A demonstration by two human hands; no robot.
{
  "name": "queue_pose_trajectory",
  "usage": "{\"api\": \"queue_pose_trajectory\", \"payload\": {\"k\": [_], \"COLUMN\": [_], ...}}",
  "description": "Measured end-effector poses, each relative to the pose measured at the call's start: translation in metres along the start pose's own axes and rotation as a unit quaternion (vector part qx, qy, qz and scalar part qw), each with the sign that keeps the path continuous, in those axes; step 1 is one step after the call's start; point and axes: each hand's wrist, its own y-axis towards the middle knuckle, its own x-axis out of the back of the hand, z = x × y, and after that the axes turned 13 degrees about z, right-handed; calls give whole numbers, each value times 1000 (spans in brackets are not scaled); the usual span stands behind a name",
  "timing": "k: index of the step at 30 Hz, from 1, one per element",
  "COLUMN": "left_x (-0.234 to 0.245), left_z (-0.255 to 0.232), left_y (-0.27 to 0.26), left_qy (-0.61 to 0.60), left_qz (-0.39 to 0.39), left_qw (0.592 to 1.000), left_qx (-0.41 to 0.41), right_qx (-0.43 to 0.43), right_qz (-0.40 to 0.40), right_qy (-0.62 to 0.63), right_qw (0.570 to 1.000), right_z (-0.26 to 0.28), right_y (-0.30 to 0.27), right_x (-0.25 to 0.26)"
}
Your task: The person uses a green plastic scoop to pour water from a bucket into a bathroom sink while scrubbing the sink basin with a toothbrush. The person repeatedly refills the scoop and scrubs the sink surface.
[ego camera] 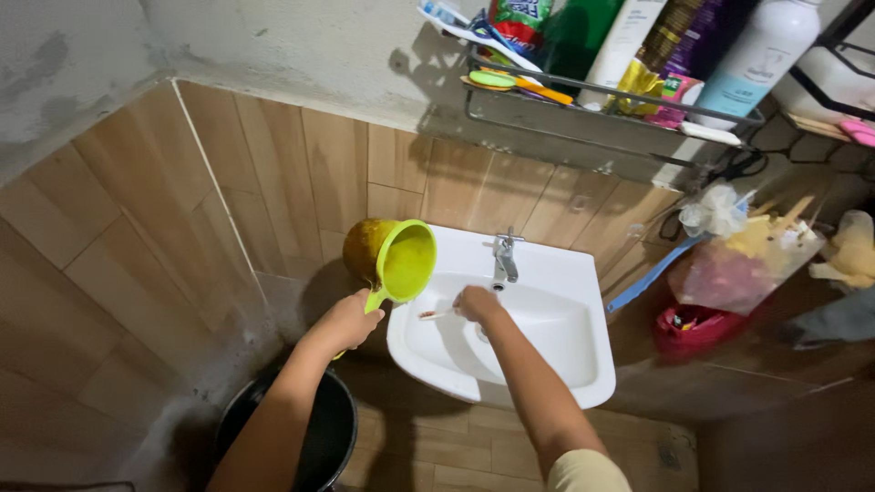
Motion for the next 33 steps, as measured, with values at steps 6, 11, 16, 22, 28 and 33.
{"api": "queue_pose_trajectory", "payload": {"k": [6,11,16,22,28,33], "left_x": [7,7,6,7,8,6], "left_z": [10,40,74,85,83,78], "left_y": [-3,4,7,0,-8,-6], "left_qy": [-111,-188,-283,-300,-307,-309], "left_qz": [11,0,-11,-28,-23,-30], "left_qw": [994,982,959,953,951,950], "left_qx": [-16,-26,-29,-15,-5,0], "right_qx": [120,182,289,220,229,223], "right_qz": [-195,-213,-138,-102,-103,-26], "right_qy": [-232,-362,-398,-413,-426,-382], "right_qw": [945,889,859,878,869,896], "right_z": [77,114,127,127,140,128], "right_y": [8,-9,-29,14,1,6], "right_x": [56,92,61,74,63,67]}}
